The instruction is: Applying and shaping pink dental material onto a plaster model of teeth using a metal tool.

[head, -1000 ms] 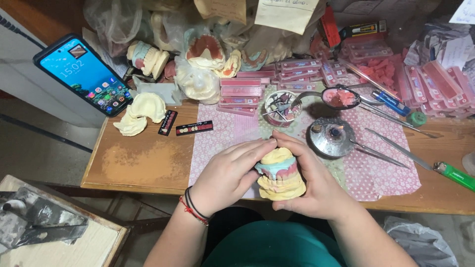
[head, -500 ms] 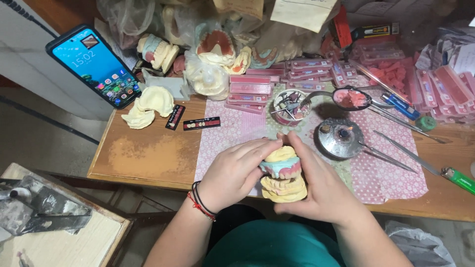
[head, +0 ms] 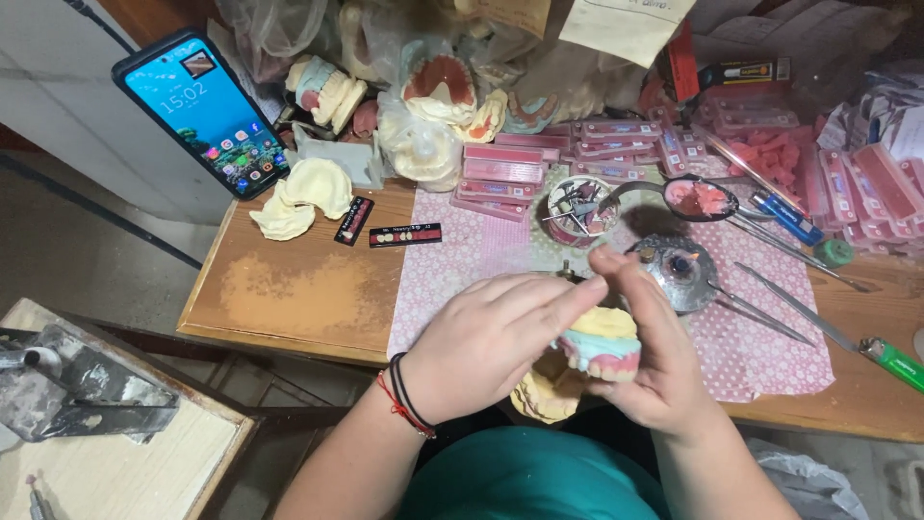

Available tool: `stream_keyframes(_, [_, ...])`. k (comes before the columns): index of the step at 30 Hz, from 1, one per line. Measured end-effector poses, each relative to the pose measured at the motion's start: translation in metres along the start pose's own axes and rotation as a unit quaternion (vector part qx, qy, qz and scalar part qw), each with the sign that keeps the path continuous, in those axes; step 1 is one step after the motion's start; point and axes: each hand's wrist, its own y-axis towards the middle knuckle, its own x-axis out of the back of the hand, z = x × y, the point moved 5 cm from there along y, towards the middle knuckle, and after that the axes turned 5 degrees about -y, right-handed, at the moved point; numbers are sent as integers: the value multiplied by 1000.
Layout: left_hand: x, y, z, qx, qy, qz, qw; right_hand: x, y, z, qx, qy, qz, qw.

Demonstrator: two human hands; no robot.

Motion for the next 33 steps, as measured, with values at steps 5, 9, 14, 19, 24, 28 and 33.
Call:
stream_keyframes(5, [-2, 4, -11, -24, 23, -13, 999, -1, -13, -6, 27, 98, -7, 995])
stream_keyframes(9, [-3, 9, -11, 2, 46, -4, 999, 3, -21, -13, 11, 115, -18, 993])
stream_keyframes(14, [3, -1, -5, 3, -90, -66, 994, 6, -21, -12, 4, 111, -31, 993])
stream_keyframes(19, [-10, -14, -18, -68, -99, -200, 972, 5, -14, -6, 5, 98, -38, 994])
stream_keyframes(24, [-25, -17, -19, -94, -61, -291, 950, 4, -12, -4, 5, 97, -46, 994])
stream_keyframes(28, [-29, -13, -20, -83, -21, -310, 947, 5, -11, -5, 4, 91, -42, 995])
stream_keyframes(33, [-31, -13, -19, -78, -7, -324, 943, 5, -12, -5, 12, 78, -40, 996])
